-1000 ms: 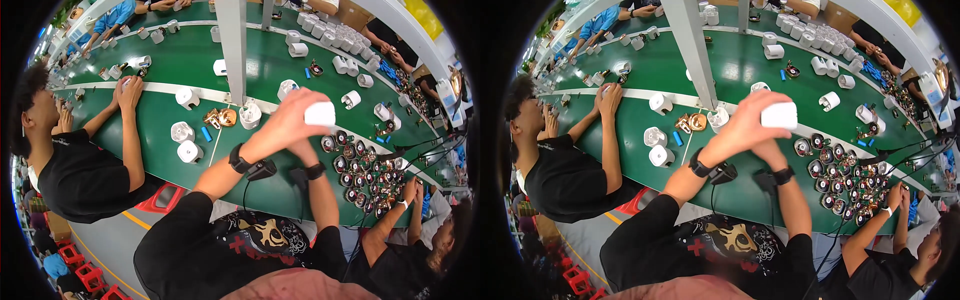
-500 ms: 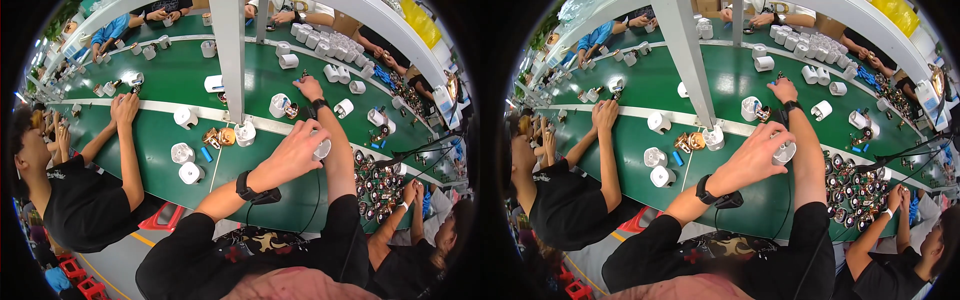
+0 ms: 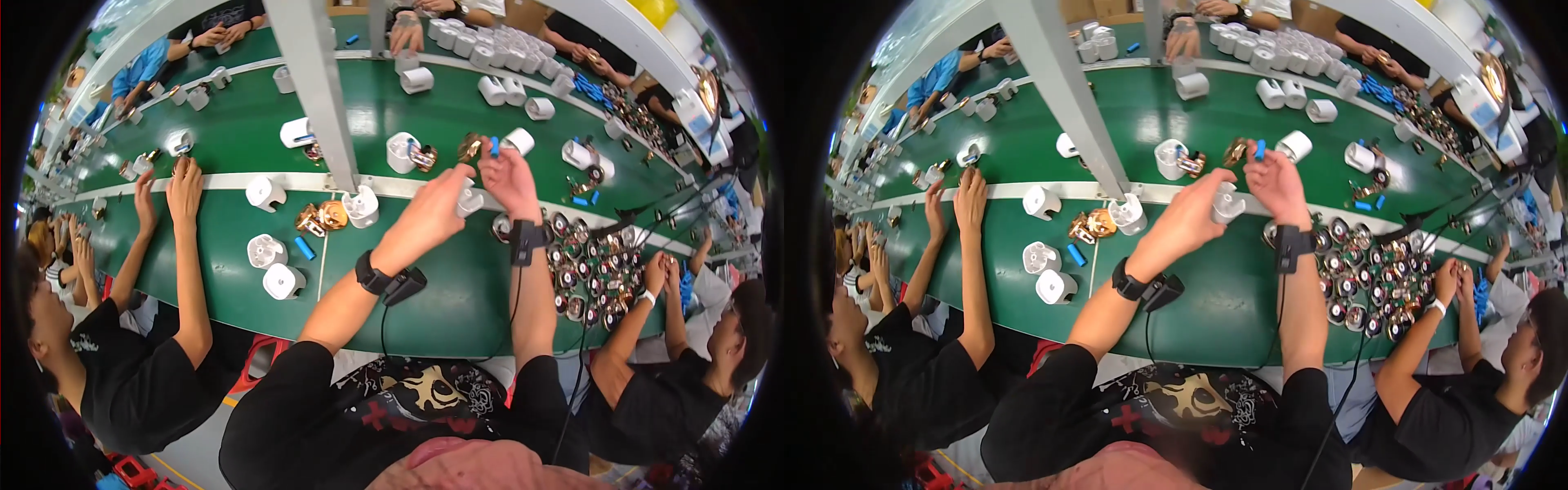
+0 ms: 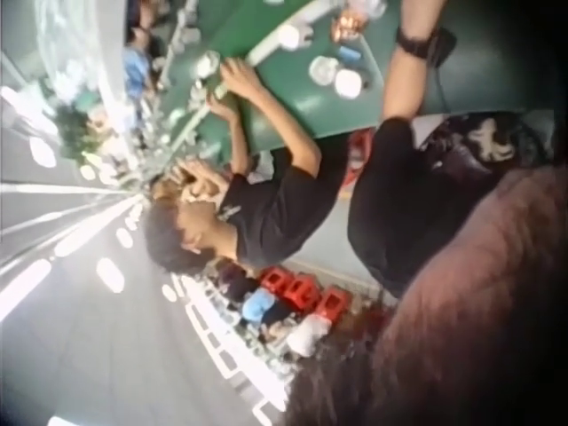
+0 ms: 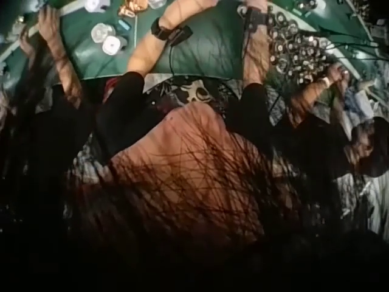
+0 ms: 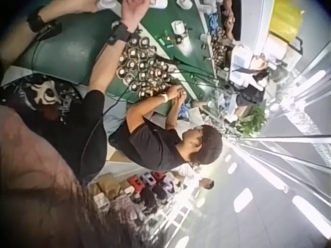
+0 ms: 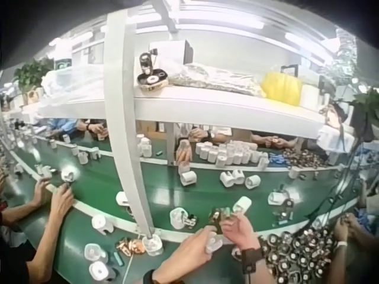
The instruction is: The person assembles electronic devices by hand, picking up a white plastic housing, inserting a blue battery, and fitting a speaker component into the top. They press the speaker into the housing and place the assembled unit onto the green conveyor belt.
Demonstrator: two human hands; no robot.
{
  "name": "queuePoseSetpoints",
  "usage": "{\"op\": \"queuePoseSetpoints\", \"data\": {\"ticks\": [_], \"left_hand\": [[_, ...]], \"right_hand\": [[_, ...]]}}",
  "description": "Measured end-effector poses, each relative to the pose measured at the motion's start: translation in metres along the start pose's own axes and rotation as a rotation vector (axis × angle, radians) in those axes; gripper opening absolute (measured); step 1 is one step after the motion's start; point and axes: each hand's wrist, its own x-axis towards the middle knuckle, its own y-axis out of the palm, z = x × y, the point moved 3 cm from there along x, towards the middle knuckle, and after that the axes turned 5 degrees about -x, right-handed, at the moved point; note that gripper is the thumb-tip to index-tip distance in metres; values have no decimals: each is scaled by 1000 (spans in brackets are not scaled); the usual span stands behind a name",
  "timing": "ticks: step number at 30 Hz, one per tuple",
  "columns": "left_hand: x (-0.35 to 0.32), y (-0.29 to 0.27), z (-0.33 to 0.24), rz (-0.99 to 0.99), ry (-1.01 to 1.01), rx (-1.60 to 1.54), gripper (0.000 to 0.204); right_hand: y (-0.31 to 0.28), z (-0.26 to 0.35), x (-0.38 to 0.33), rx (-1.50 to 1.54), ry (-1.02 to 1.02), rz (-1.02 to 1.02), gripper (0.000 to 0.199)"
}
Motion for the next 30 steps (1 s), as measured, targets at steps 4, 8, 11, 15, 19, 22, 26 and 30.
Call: {"op": "queuePoseSetpoints", "data": {"ticks": [4, 8, 11, 15, 19, 22, 26, 30], "left_hand": [[0, 20, 21, 73, -89, 48, 67], [6, 31, 46, 121, -120, 23, 67], [-1, 36, 63, 138, -149, -124, 67], [-12, 45, 73, 60, -49, -338, 67], [-13, 49, 73, 99, -51, -312, 70], [-16, 51, 77, 75, -41, -401, 72], [-19, 50, 83, 166, -118, -379, 74], [-20, 50, 85, 210, -65, -437, 70]], "right_hand": [[-30, -31, -41, 291, 138, 253, 32], [-34, -44, -57, 333, 68, 310, 32], [-26, -46, -66, 224, 9, 345, 27], [-25, -41, -73, -358, -244, 52, 26], [-22, -43, -73, -887, -556, -218, 22], [-16, -50, -72, -979, -713, -167, 23], [-17, -53, -71, -1057, -749, -187, 26], [-10, -55, -75, -1112, -829, -98, 27]]}}
